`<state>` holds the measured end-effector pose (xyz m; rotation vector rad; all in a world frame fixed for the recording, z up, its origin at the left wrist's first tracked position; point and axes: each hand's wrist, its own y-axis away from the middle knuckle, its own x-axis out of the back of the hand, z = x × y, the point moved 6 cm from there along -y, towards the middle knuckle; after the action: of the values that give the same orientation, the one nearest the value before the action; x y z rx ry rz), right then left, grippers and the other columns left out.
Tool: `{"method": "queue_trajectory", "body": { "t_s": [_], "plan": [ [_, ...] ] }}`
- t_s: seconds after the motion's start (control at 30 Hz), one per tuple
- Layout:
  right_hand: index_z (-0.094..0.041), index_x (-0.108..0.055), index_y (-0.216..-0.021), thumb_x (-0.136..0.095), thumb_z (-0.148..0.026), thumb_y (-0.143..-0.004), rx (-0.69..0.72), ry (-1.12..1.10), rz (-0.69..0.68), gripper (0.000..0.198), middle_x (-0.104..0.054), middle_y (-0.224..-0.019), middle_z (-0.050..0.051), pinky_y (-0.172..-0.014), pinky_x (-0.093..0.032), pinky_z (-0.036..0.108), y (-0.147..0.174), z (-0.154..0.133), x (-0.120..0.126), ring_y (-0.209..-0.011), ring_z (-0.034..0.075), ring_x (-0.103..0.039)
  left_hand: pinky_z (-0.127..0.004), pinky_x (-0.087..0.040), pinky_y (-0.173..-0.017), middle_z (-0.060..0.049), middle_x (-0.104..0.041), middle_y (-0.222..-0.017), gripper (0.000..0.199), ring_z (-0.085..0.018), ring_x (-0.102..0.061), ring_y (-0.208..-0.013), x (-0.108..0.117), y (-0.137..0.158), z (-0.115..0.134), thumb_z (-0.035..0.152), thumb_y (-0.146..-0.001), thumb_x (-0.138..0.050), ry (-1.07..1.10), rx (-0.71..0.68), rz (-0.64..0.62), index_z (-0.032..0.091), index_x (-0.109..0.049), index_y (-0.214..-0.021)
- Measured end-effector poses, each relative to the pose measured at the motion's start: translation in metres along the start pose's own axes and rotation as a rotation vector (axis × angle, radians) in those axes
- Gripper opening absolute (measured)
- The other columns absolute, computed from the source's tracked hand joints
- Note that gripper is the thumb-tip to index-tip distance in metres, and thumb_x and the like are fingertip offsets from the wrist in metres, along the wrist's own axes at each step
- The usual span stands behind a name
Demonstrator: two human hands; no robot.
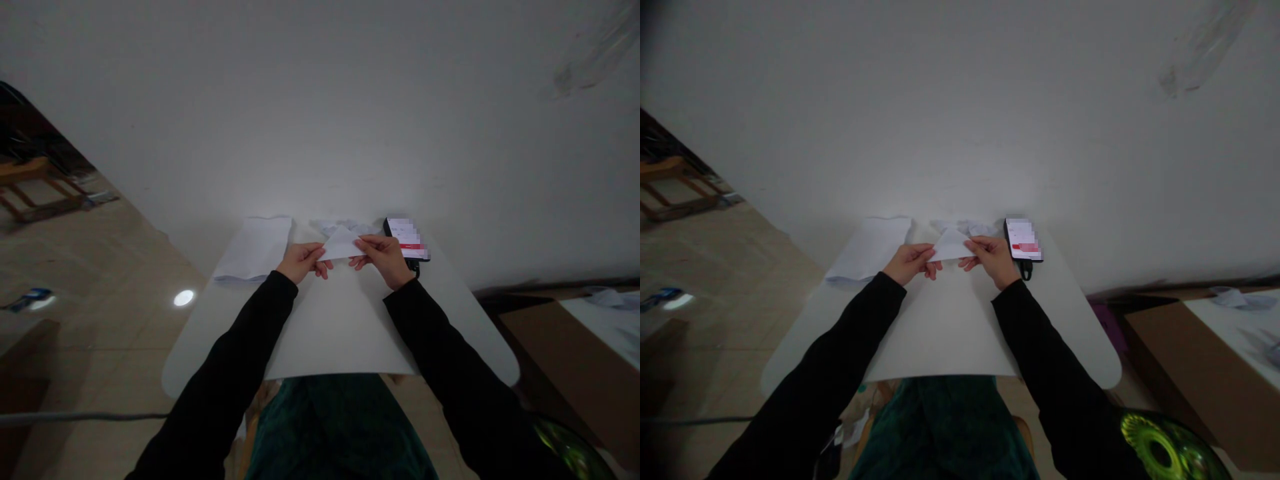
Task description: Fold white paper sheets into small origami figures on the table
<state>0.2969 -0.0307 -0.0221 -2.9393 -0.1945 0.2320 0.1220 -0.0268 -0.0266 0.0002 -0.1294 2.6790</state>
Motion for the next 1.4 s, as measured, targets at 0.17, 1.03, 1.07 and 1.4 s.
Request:
{"method": "queue_trajectory", "body": {
  "t_s": [0.17, 1.03, 1.07, 1.4],
  "plan": [
    [-0.014, -0.071, -0.084, -0.073, -0.046, -0.071, 0.032, 0.079, 0.059, 0.035, -0.071, -0.066, 0.004, -0.050, -0.055, 0.026, -0.001, 0.009, 0.000, -0.054, 0.018, -0.069, -0.022, -0.048, -0.046, -0.009, -0.070, -0.067, 0.033, -0.016, -0.066, -0.051, 0.007, 0.000, -0.004, 0.043, -0.076, -0.068, 0.001, 0.013, 0.057, 0.011, -0.066, -0.082],
    [-0.013, -0.070, -0.080, -0.072, -0.018, -0.077, -0.378, -0.441, -0.039, 0.007, -0.073, -0.072, 0.005, -0.045, -0.050, 0.009, 0.013, 0.029, -0.029, -0.052, 0.007, -0.065, -0.033, -0.054, -0.082, -0.012, -0.042, -0.142, 0.072, -0.026, -0.047, -0.125, -0.003, 0.004, 0.018, 0.033, -0.072, -0.075, -0.078, -0.370, 0.178, 0.028, -0.039, -0.133],
    [-0.012, -0.069, -0.080, -0.071, -0.016, -0.079, -0.415, -0.454, -0.060, 0.005, -0.073, -0.071, 0.004, -0.043, -0.049, 0.007, 0.014, 0.030, -0.031, -0.049, 0.005, -0.063, -0.033, -0.054, -0.082, -0.012, -0.044, -0.139, 0.068, -0.026, -0.048, -0.123, -0.008, 0.004, 0.016, 0.033, -0.073, -0.074, -0.069, -0.348, 0.133, 0.026, -0.042, -0.132],
    [-0.014, -0.063, -0.078, -0.066, -0.041, -0.082, -0.466, -0.448, -0.176, 0.028, -0.058, -0.051, -0.005, -0.025, -0.022, 0.011, 0.025, 0.029, -0.047, -0.027, -0.001, -0.034, -0.043, -0.053, -0.089, -0.014, -0.051, -0.130, 0.060, -0.020, -0.065, -0.097, -0.012, 0.001, -0.004, 0.044, -0.079, -0.067, 0.171, -0.206, 0.155, 0.021, -0.045, -0.128]
  ]
}}
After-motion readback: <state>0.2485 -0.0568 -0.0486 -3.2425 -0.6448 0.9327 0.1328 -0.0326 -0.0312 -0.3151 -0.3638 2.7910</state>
